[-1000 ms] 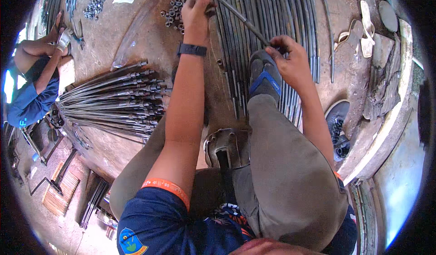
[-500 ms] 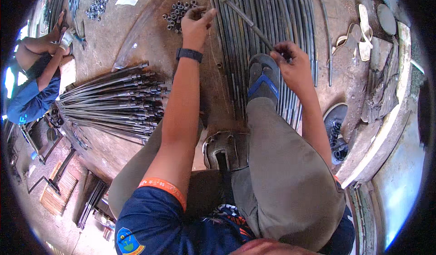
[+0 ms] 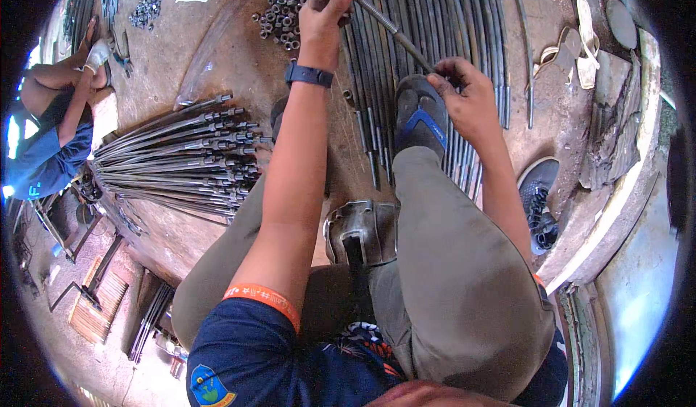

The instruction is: Thread nuts onto long metal rods for fabrication.

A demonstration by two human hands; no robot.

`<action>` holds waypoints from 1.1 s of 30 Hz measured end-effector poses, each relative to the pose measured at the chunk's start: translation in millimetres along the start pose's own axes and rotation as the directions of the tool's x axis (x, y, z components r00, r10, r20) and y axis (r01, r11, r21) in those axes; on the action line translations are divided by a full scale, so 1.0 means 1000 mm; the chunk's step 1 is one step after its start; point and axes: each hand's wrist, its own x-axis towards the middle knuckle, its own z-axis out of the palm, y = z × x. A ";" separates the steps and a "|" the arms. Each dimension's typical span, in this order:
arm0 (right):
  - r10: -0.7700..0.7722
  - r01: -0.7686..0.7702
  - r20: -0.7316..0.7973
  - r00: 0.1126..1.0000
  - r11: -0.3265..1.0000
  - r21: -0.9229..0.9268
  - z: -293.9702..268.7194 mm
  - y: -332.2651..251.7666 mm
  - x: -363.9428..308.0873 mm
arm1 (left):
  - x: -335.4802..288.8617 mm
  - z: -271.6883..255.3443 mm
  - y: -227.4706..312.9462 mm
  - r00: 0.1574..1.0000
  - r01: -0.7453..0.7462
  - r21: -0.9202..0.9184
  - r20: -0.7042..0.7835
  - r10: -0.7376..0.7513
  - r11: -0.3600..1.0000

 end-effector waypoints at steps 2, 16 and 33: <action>0.003 -0.003 0.006 1.000 1.000 0.017 0.000 -0.002 0.000 | -0.004 -0.012 -0.004 1.000 0.020 0.007 -0.008 -0.020 1.000; 0.046 -0.046 0.013 0.999 0.999 0.012 0.001 0.001 0.001 | -0.013 -0.006 0.006 0.965 0.208 -0.520 0.247 -0.088 0.829; 0.028 -0.028 0.025 0.999 1.000 -0.010 0.000 0.004 0.002 | -0.008 -0.007 0.002 0.990 0.004 0.023 0.139 -0.007 1.000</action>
